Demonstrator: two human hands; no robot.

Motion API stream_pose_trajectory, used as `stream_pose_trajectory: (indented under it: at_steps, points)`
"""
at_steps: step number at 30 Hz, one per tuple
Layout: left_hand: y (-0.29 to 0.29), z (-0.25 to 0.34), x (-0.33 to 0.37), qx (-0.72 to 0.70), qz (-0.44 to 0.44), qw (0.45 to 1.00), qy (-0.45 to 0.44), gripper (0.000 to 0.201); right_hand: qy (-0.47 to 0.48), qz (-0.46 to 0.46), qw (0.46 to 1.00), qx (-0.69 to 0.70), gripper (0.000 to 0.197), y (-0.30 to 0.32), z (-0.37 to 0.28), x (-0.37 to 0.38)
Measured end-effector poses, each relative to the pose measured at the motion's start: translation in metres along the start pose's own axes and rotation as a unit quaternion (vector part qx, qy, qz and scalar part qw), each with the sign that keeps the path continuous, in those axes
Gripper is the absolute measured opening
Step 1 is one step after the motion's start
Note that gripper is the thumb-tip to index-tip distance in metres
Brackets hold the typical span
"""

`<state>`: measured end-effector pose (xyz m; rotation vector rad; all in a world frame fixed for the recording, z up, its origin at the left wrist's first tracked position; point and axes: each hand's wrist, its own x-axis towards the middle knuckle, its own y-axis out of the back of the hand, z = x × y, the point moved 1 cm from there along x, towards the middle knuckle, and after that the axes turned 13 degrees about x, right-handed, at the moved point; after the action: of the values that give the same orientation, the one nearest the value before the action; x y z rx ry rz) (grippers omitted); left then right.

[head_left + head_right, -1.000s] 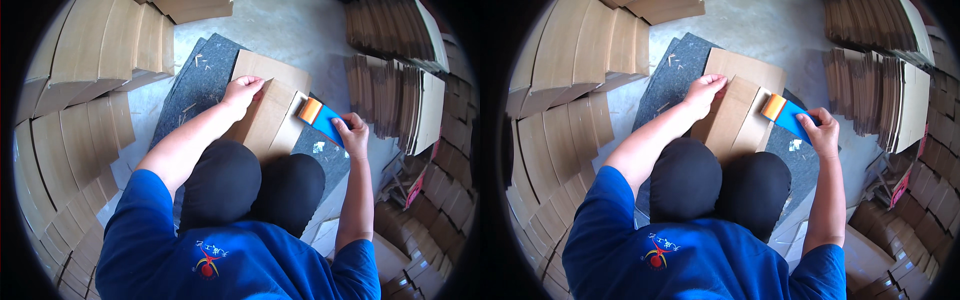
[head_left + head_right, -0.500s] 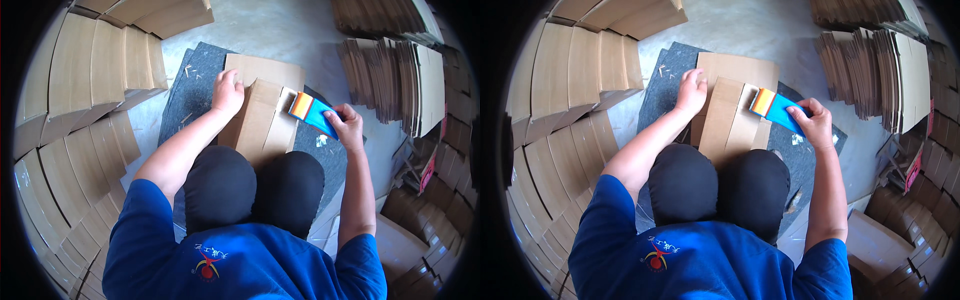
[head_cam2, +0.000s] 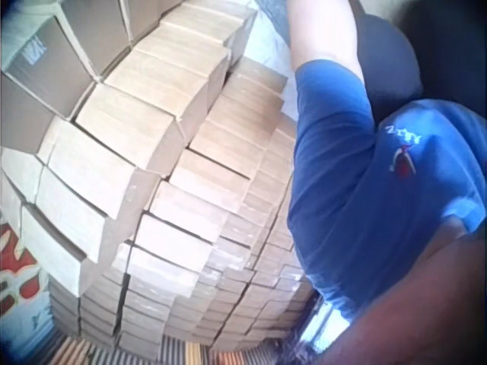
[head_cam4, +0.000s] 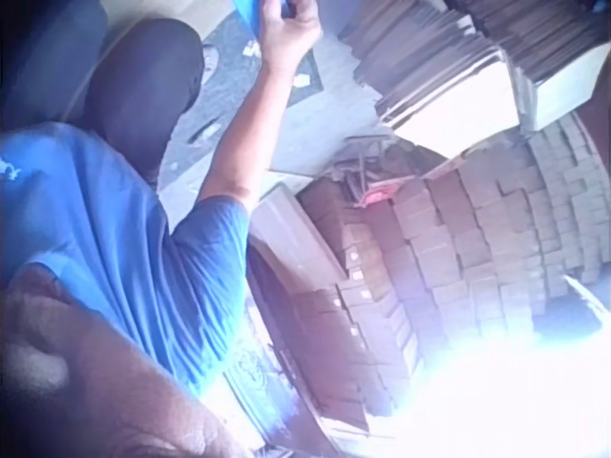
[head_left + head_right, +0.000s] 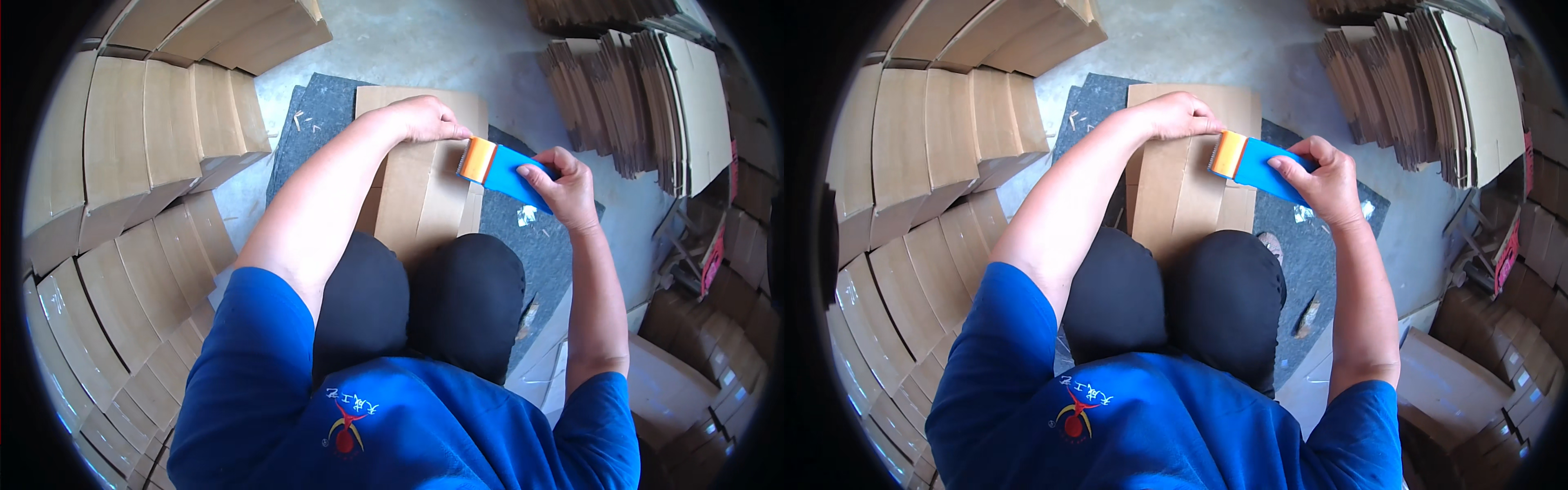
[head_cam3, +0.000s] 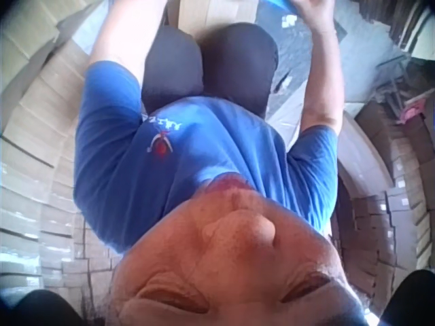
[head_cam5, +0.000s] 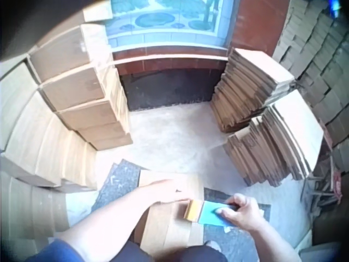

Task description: Manually assembling cardboard boxes and sealing them with a tape dispenser.

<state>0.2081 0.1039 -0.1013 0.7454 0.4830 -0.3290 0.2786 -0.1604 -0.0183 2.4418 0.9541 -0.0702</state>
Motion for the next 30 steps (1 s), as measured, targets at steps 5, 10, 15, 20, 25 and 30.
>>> stream_pose_trajectory:
  at_steps: [5, 10, 15, 20, 25, 30]
  points:
    - [0.003, 0.002, 0.001, -0.036, -0.014, 0.998, 0.041, 0.051, -0.016, 0.002, 1.000, -0.016, 0.037, 0.057, 0.029, -0.009]
    - [0.002, 0.002, 0.002, -0.045, -0.031, 0.997, 0.047, 0.050, -0.039, 0.004, 0.997, -0.061, 0.035, 0.068, 0.047, -0.015]
    - [-0.003, -0.004, 0.001, 0.059, 0.045, 0.997, 0.011, 0.054, -0.038, 0.007, 0.990, -0.139, 0.036, 0.043, 0.041, -0.005]
    - [-0.004, 0.007, -0.005, 0.134, 0.066, 0.989, 0.017, 0.059, -0.025, 0.007, 0.984, -0.178, 0.036, 0.044, 0.029, -0.004]
    - [-0.005, 0.009, -0.007, 0.179, 0.079, 0.980, 0.024, 0.059, -0.010, -0.009, 0.965, -0.262, 0.035, 0.019, 0.013, 0.002]
    - [-0.007, 0.007, -0.006, 0.167, 0.080, 0.982, 0.037, 0.061, 0.026, 0.006, 0.945, -0.326, 0.030, -0.038, -0.015, 0.011]
